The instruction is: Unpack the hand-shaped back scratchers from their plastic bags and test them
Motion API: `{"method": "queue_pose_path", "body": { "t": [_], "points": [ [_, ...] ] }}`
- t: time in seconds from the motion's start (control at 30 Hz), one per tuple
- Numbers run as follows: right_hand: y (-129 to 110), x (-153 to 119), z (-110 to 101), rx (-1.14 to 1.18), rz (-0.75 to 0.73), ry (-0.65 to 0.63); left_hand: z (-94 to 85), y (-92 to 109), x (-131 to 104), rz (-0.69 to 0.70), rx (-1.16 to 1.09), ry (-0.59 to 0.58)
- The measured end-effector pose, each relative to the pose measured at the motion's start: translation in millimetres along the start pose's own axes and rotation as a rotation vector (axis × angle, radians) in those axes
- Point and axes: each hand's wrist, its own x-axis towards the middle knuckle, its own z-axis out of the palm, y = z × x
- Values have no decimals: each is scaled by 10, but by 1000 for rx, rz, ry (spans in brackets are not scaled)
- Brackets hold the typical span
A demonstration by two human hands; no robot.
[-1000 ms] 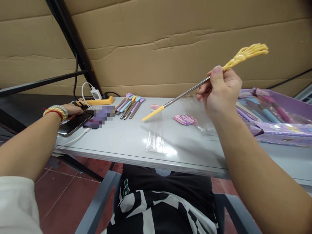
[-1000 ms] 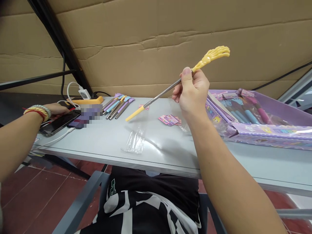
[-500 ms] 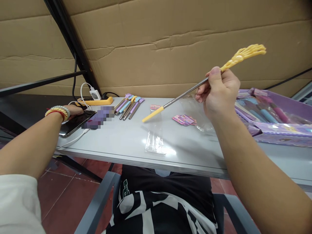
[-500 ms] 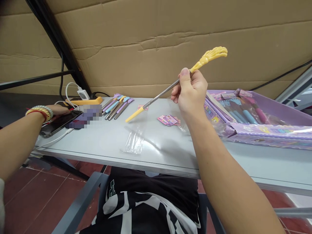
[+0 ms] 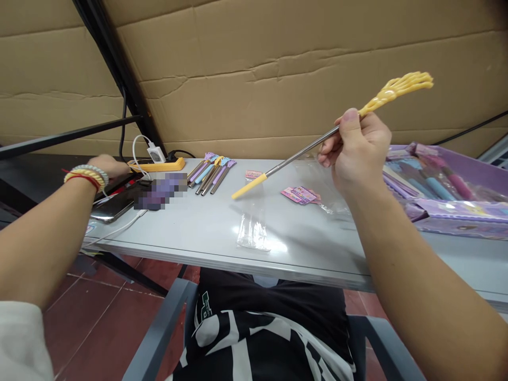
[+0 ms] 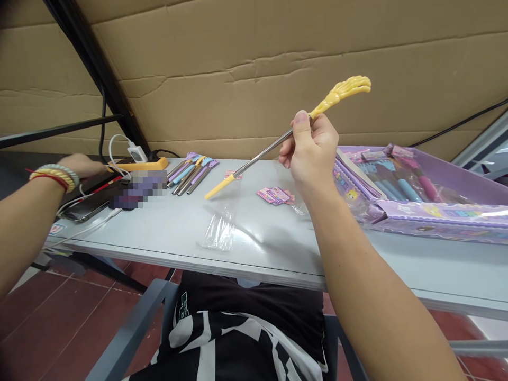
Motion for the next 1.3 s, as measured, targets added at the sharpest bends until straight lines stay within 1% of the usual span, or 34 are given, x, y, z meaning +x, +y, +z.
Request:
{"method": "queue_pose_path", "body": {
  "t": [0.03,0.07,0.13,0.17,0.2,0.27,0.3,0.33,0.37,0.43,0.47,0.5,0.57,0.6,0.67,0.73,0.83,0.93,1.07,1.13,1.23,1.27,1.3],
  "points": [
    [-7,-7,10,-1,6,1,-105,84,-72,-114,49,21],
    [-14,-15,20,-2,13,0,-201,188,-161,-114,31,113],
    [-25,-37,42,-8,27,-6,-338,455,-385,-70,-140,404],
    [-28,-50,52,-11,30,-11,-369,614,-515,-21,-224,482],
    [-28,-64,63,-10,30,-13,-374,786,-654,57,-298,557],
    [-16,-93,85,-4,47,-12,-312,1159,-947,313,-462,604],
    [-3,-108,98,2,71,-10,-253,1351,-1094,440,-524,588],
    [13,-123,112,10,102,-9,-184,1542,-1238,566,-562,539],
    [33,-138,127,19,136,-10,-109,1727,-1374,680,-573,461],
    [74,-165,157,47,192,-20,43,2065,-1607,900,-491,228],
    [91,-177,171,64,211,-22,114,2211,-1699,962,-429,141],
    [105,-185,181,80,225,-18,181,2339,-1770,983,-375,97],
    [118,-188,190,112,239,23,302,2535,-1854,945,-304,123],
    [117,-183,187,124,243,47,357,2603,-1870,935,-296,144],
    [104,-165,169,131,246,75,458,2679,-1864,940,-316,169],
    [88,-149,145,109,255,47,547,2688,-1826,951,-364,164],
    [77,-148,128,44,249,-15,642,2629,-1750,958,-422,134],
    [90,-163,142,-4,214,-10,680,2567,-1686,973,-440,109],
    [103,-111,119,-9,195,39,672,2551,-1645,989,-452,65],
    [95,-40,59,37,184,118,670,2553,-1647,1000,-441,47],
    [64,49,-30,182,200,259,691,2555,-1680,1004,-406,34],
    [50,55,-40,238,225,261,705,2559,-1699,999,-395,28],
    [33,46,-34,293,260,230,721,2566,-1721,989,-387,20]
  ]
}}
